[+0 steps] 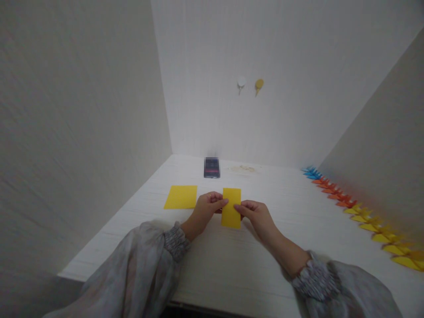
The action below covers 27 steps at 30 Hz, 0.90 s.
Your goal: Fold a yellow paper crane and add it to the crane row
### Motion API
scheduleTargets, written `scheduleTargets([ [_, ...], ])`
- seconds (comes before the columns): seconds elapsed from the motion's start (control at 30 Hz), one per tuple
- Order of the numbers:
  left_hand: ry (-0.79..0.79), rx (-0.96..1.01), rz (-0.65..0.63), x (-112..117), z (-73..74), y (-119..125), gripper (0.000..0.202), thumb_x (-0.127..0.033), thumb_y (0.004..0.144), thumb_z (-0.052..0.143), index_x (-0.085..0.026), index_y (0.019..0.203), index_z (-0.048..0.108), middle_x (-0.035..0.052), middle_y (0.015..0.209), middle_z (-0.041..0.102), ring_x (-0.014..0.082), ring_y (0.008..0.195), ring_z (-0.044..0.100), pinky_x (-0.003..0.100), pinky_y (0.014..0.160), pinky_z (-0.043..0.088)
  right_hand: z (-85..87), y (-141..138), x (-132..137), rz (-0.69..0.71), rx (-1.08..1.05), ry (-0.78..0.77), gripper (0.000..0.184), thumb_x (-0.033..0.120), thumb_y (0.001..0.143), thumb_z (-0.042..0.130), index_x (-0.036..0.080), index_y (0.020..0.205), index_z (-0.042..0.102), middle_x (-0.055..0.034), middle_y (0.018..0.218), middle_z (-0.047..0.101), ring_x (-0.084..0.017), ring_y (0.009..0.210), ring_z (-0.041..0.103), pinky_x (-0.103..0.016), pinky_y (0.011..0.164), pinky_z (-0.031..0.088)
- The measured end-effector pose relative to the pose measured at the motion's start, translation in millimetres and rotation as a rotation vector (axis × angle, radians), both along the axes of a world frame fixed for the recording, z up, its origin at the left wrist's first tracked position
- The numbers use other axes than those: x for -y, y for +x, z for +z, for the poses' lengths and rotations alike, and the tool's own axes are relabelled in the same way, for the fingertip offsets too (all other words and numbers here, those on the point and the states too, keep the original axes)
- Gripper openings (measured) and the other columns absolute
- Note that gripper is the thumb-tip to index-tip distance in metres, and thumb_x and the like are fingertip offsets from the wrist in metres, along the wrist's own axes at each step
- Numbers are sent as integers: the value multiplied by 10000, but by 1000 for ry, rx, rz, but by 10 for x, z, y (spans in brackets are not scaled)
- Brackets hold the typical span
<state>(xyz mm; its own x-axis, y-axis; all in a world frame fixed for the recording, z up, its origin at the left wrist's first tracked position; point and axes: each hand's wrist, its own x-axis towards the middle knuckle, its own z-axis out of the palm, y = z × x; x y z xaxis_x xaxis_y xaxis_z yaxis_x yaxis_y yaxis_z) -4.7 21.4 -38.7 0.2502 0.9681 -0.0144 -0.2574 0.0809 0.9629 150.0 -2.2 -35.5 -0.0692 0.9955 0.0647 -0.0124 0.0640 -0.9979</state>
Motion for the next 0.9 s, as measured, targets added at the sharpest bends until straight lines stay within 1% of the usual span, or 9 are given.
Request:
scheduleTargets([
  [0.1, -9, -21, -28, 18, 5, 2, 247, -292, 598, 671, -122, 743, 564, 30, 707, 626, 112, 611, 584, 244, 587, 464, -3, 20, -4, 0, 15, 13, 205, 354, 619, 644, 162, 546, 637, -9, 522, 608, -117, 486, 518, -236, 501, 406],
  [0.17, -24, -52, -48, 32, 12, 3, 244, -303, 607, 664, -117, 737, 574, 39, 699, 630, 113, 598, 586, 238, 567, 461, -8, 31, -6, 6, 2, 10, 193, 341, 627, 641, 171, 535, 640, -9, 527, 613, -117, 490, 523, -236, 504, 408],
  [0.3, -55, -86, -6, 30, 18, 4, 240, -302, 579, 685, -116, 668, 563, 34, 639, 626, 116, 556, 580, 250, 550, 464, -24, 35, -10, 29, -43, -31, 176, 344, 628, 641, 178, 572, 662, -12, 527, 621, -128, 503, 551, -246, 521, 429],
  [0.43, -47, -91, 3, 5, 1, -6, 242, -310, 573, 688, -122, 660, 563, 38, 640, 630, 125, 558, 583, 264, 554, 468, -18, 30, -6, 40, -80, -64, 195, 356, 615, 649, 162, 602, 670, -24, 538, 633, -135, 500, 564, -254, 520, 443],
  [0.7, -35, -98, 7, 10, -3, -17, 250, -325, 567, 691, -120, 640, 567, 44, 627, 627, 121, 549, 574, 251, 536, 456, -32, 32, 1, 41, -84, -62, 168, 348, 628, 639, 183, 615, 674, -21, 554, 641, -128, 487, 559, -243, 495, 447],
  [0.9, -43, -87, -2, 11, 2, -21, 253, -315, 555, 699, -120, 637, 560, 44, 633, 629, 128, 550, 582, 263, 546, 462, -51, 43, -6, 52, -95, -66, 234, 358, 622, 650, 131, 669, 681, -51, 581, 650, -134, 502, 566, -252, 507, 453],
])
